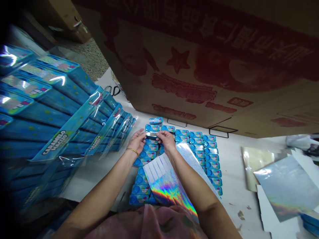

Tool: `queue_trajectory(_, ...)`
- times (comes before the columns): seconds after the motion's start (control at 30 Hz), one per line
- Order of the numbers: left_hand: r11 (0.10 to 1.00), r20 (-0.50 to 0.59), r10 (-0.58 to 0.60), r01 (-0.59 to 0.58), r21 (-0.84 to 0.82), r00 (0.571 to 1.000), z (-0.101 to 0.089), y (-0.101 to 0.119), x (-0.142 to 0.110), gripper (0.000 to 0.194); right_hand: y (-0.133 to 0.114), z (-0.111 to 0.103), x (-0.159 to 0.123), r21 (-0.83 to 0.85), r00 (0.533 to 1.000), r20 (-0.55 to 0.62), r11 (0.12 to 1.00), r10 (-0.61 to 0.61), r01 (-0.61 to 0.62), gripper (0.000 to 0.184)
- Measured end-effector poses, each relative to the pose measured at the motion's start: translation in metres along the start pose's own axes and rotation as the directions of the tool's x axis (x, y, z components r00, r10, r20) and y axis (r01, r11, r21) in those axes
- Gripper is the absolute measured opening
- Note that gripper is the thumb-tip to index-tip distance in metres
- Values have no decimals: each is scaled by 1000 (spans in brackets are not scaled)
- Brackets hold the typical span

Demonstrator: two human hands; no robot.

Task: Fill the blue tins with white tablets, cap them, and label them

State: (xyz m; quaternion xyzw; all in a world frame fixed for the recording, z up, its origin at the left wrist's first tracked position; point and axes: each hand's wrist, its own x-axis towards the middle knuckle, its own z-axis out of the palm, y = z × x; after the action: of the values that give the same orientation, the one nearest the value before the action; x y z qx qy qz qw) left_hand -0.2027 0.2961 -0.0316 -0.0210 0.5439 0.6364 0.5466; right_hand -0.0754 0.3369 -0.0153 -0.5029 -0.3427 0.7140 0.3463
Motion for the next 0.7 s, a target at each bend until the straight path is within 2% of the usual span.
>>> queue_trajectory(0.07, 995, -45, 99, -99, 14, 994, -3, 1, 8, 45, 4, 8, 9, -95, 989, -79, 989, -126, 118, 17)
queue_trajectory(0.13, 980, -112, 198, -193, 53, 974, -5, 2, 18, 45, 8, 18, 19, -230, 956, -132, 946, -264, 229, 15)
queue_trajectory(0.27, 948, -185, 308, -286, 137, 933, -7, 0, 39, 41, 18, 31, 36, -527, 882, -140, 788, -450, 319, 13)
queue_trajectory(0.37, 940, -190, 328, -299, 164, 926, -8, -2, 52, 39, 22, 34, 42, -737, 833, -115, 609, -541, 293, 12)
queue_trajectory(0.43, 936, -189, 331, -296, 190, 925, -10, -4, 59, 38, 24, 34, 43, -830, 823, -99, 502, -559, 241, 13)
queue_trajectory(0.7, 903, -111, 293, -237, 359, 950, -11, -19, 76, 37, 20, 30, 43, -979, 854, 17, 163, -520, 118, 16)
